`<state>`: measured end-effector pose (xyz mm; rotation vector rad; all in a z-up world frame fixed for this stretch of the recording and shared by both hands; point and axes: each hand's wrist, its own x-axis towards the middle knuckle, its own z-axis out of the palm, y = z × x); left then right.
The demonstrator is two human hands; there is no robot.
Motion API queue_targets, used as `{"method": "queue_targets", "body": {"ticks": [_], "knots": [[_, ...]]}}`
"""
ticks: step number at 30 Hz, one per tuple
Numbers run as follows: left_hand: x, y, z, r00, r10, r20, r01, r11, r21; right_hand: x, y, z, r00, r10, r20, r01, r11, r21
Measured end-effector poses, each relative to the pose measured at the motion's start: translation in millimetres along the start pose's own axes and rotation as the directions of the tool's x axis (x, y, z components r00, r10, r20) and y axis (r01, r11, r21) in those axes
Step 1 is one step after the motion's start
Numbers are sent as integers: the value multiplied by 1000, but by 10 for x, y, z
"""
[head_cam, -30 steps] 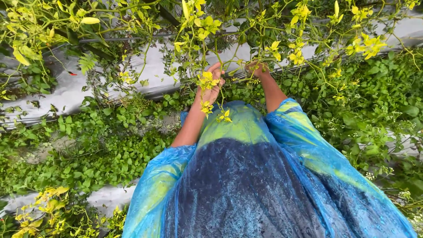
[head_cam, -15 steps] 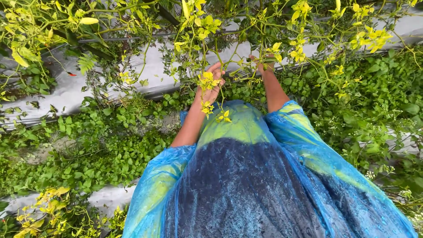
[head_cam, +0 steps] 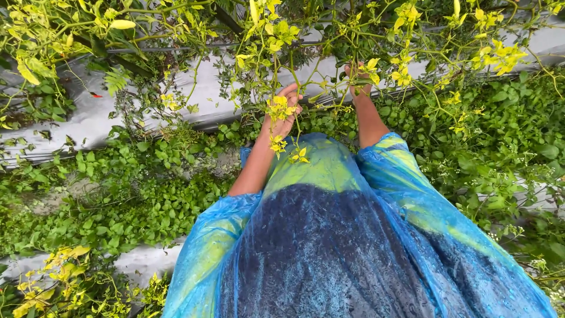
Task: The person reaches into a dense patch of flowering plants and plucks yellow flowers from the stems by hand. They continue to gather the flowers, moving through the foliage to find more blooms.
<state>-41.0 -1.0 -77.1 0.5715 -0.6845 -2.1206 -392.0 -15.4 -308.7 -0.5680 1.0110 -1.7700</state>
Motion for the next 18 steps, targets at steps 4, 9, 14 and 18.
{"method": "queue_targets", "body": {"ticks": [4,9,14,18], "knots": [[4,36,29,1000,21,16,-21,1000,5,-135,-174,320,997,34,-76,-19,982,186],[-23,71,80,999,33,26,-34,999,9,41,155,160,998,-40,-43,52,942,332],[-45,120,179,999,44,28,-43,999,-17,17,383,27,987,-160,-20,146,834,533],[-69,148,244,1000,23,14,-23,999,-24,38,593,-121,975,-219,-26,188,762,620]]}}
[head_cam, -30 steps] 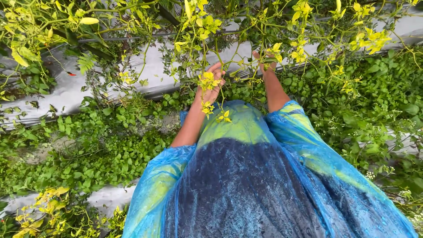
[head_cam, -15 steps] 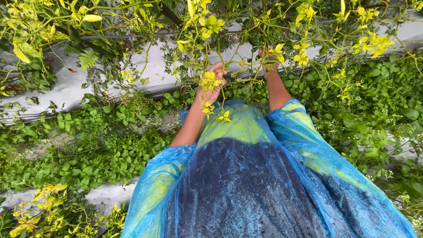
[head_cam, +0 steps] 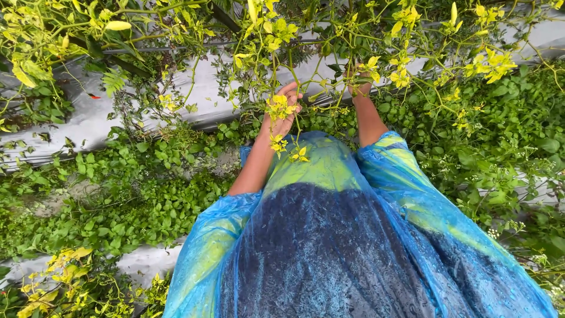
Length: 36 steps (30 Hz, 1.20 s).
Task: The person reaches into a dense patch of flowering plants and plucks yellow flowers from the stems by hand. They continue to gather the flowers, moving through the foliage to find more blooms.
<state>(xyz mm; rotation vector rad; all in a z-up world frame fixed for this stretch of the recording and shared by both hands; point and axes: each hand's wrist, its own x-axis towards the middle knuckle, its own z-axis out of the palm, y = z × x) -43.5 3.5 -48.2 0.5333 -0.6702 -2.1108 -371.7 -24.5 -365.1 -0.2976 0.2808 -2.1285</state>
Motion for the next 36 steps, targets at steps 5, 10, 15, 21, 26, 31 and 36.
{"method": "queue_targets", "body": {"ticks": [5,10,15,21,26,31,36], "knots": [[-2,35,67,1000,-9,-7,9,1000,-15,5,99,-253,992,-108,64,91,970,224],[2,26,66,1000,-18,-3,17,1000,-22,31,174,-477,976,-195,95,144,910,389],[33,-107,-117,1000,-22,-12,22,1000,-19,-162,25,-171,993,-115,14,81,777,624],[-13,-76,-63,1000,-21,-16,21,1000,8,-252,-462,154,945,273,-180,-216,935,281],[-35,-84,-43,999,-16,-27,15,1000,-17,38,-534,-435,663,569,-487,-366,814,452],[-41,-117,-64,1000,-5,-27,4,1000,-30,-389,-895,-335,614,510,-603,-481,847,227],[-39,-114,-135,998,-48,-35,47,999,-9,-594,-807,1060,735,172,-656,-674,71,-736]]}}
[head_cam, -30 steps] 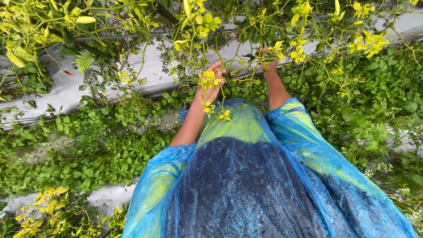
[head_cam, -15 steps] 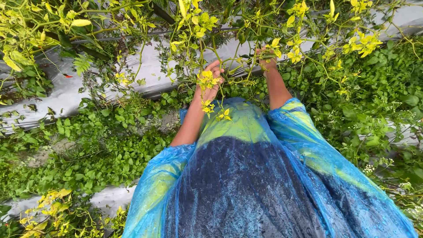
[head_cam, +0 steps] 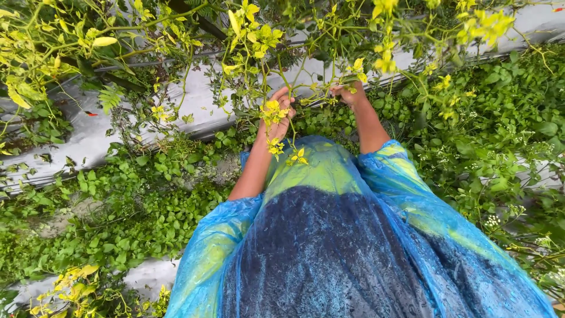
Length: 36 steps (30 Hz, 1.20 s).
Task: The person reaches into a dense patch of flowering plants and plucks yellow flowers from the stems by hand. They continue to gather the flowers, moving through the foliage to find more blooms.
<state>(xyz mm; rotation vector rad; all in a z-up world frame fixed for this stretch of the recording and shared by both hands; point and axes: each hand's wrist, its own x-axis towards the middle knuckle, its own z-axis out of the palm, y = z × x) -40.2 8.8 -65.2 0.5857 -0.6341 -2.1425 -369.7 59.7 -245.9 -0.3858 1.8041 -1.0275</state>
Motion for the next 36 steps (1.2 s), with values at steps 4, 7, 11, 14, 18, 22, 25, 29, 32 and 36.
{"method": "queue_targets", "body": {"ticks": [4,7,11,14,18,22,25,29,32,36], "knots": [[-34,-104,-73,1000,-27,12,27,999,29,54,216,-76,998,-63,30,68,979,-192],[-36,-177,-119,999,-51,8,51,999,-9,92,111,-75,984,-173,49,180,936,-302],[-206,64,9,977,-190,97,182,980,84,-306,-337,-89,965,-260,36,255,896,-364],[-610,710,395,960,-274,-61,269,835,479,-799,-762,-59,916,-399,49,385,835,-392],[-733,1609,743,906,-254,-339,416,381,826,-723,-766,-152,917,-397,41,375,820,-432],[-785,2421,1090,940,-298,-163,258,313,914,-916,-947,-287,889,-383,250,456,698,-552],[-669,2690,1350,984,-179,7,41,263,964,-1790,-1698,-272,885,-222,408,436,702,-563],[-357,2727,1768,989,22,144,-145,150,978,-2819,-2656,-299,881,72,467,363,530,-766],[238,2351,1553,946,195,261,-283,92,955,-3073,-2975,-411,858,-109,502,475,538,-696],[626,2146,1826,935,203,290,-297,2,955,-3275,-3639,-69,861,-233,453,507,471,-722]]}}
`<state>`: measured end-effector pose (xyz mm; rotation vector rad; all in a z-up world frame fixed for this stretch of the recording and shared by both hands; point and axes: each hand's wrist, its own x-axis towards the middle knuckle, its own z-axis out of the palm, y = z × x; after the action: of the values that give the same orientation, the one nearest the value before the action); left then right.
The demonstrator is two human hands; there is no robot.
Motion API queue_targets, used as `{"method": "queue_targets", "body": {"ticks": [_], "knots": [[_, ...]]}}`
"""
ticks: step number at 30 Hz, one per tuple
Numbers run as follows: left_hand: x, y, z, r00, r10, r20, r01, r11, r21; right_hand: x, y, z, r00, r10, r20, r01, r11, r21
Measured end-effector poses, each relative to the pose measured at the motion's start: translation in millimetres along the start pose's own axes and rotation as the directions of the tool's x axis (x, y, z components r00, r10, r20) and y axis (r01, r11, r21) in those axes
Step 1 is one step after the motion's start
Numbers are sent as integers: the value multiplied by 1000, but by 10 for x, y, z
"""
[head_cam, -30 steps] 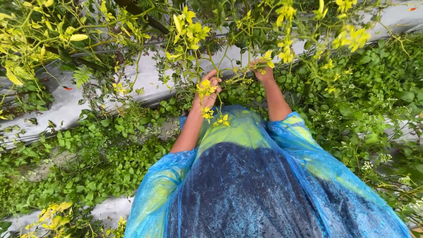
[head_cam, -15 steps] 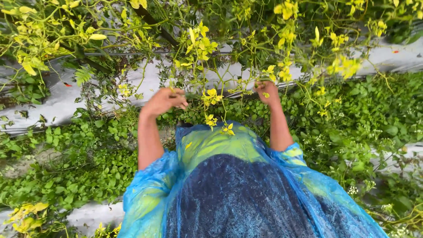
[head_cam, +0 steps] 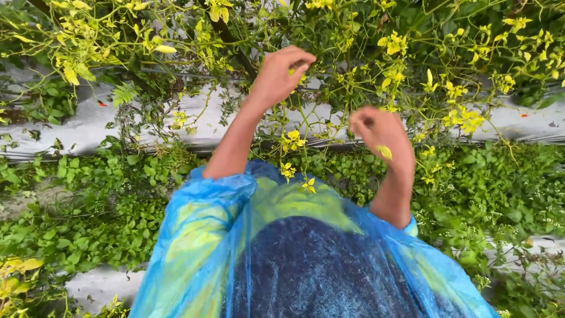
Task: The person reaches into a dense patch of flowering plants and plucks yellow flowers from the stems by hand. They continue to gather the flowers, moving through the foliage to find more blooms.
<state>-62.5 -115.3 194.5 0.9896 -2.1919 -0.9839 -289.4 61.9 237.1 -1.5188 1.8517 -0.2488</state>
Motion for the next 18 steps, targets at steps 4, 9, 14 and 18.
{"method": "queue_targets", "body": {"ticks": [4,9,14,18], "knots": [[316,-140,209,995,-9,-102,4,999,-48,657,-215,9,903,-148,-403,205,973,103],[500,-324,303,990,-99,-100,92,993,-71,1181,-237,177,843,-26,-537,193,947,258],[556,-563,465,998,-60,23,61,996,-60,1477,-147,320,804,-30,-594,257,919,300],[499,-494,472,988,-95,125,105,991,-80,1552,-189,348,755,35,-655,217,929,299]]}}
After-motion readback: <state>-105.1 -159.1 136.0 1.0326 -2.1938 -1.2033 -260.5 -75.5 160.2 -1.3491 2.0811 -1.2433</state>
